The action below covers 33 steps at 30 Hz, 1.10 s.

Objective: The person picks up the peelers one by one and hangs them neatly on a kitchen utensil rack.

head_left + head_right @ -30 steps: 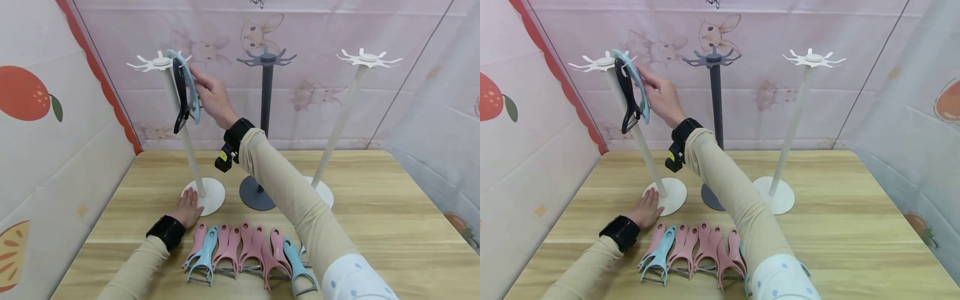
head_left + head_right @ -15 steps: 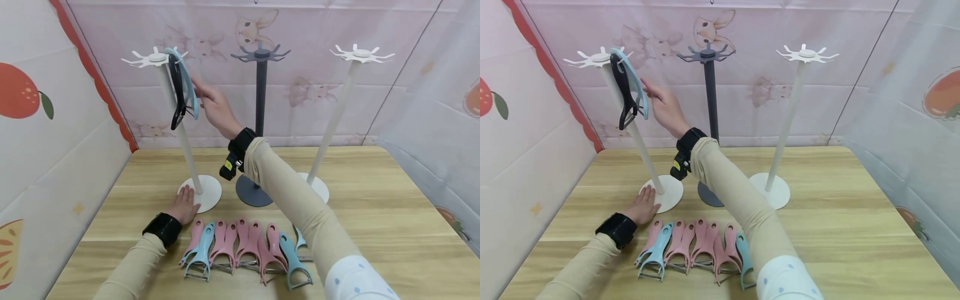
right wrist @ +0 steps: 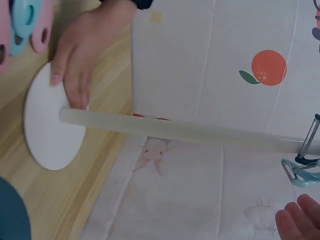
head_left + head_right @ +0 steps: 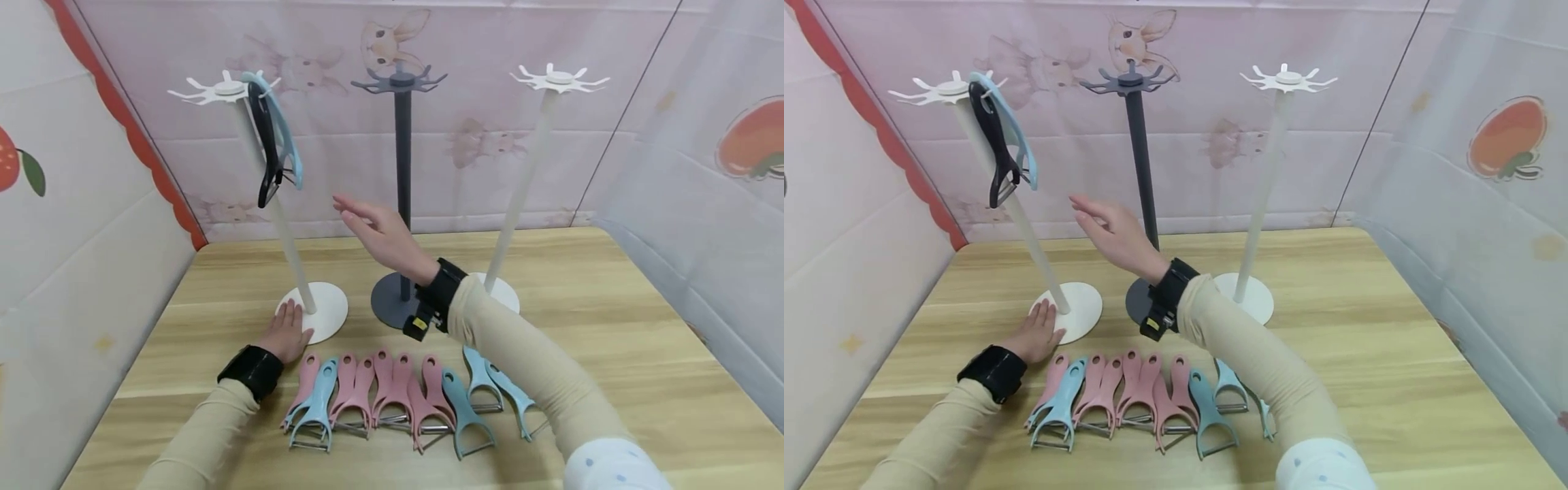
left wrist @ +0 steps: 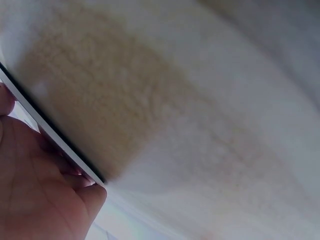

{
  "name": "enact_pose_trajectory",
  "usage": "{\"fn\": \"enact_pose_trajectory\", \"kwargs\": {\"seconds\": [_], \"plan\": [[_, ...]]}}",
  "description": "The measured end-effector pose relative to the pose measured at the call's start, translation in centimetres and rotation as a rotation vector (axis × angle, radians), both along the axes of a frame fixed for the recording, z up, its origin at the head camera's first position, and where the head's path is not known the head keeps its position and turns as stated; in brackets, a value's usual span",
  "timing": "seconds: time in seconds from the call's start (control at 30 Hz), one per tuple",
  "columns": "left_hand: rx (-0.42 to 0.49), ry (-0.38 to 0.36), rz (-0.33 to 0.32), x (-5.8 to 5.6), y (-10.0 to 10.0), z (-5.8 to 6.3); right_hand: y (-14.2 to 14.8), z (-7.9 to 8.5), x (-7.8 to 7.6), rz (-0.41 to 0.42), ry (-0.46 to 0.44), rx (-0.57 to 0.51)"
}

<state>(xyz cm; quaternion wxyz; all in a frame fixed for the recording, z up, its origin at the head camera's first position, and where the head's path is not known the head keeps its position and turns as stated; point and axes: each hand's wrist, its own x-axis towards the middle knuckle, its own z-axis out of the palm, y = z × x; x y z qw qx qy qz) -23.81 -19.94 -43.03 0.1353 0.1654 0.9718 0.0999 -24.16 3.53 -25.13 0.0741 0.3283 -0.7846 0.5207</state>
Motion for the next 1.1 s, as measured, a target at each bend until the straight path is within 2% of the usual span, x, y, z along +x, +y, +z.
{"fn": "enact_pose_trajectory", "kwargs": {"seconds": [0.23,0.33,0.5,0.63,0.77,0.87,0.97,1.1], "plan": [[0.017,0.023,0.003,0.0,-0.4,-0.2,2.9,-1.3,1.9,0.019,0.005,0.056],[0.016,0.025,0.007,-0.2,-0.6,-0.2,4.3,-1.8,2.5,0.021,0.003,0.12],[-0.008,0.023,0.01,-0.3,-0.9,0.1,6.9,-3.3,3.7,0.042,-0.012,0.303],[-0.008,0.018,0.004,-0.3,-0.8,0.2,9.2,-5.7,4.8,0.051,-0.025,0.454],[-0.018,0.008,0.005,-0.2,-0.5,0.1,11.5,-8.6,6.3,0.015,-0.055,0.615],[-0.028,0.005,0.003,-0.2,-0.4,-0.1,13.0,-10.4,7.6,-0.012,-0.079,0.688],[-0.022,0.0,0.0,-0.2,-0.3,-0.1,14.4,-11.4,8.8,-0.035,-0.097,0.707],[0.002,0.014,-0.004,0.0,-0.1,-0.1,15.8,-11.8,10.6,-0.1,-0.116,0.768]]}}
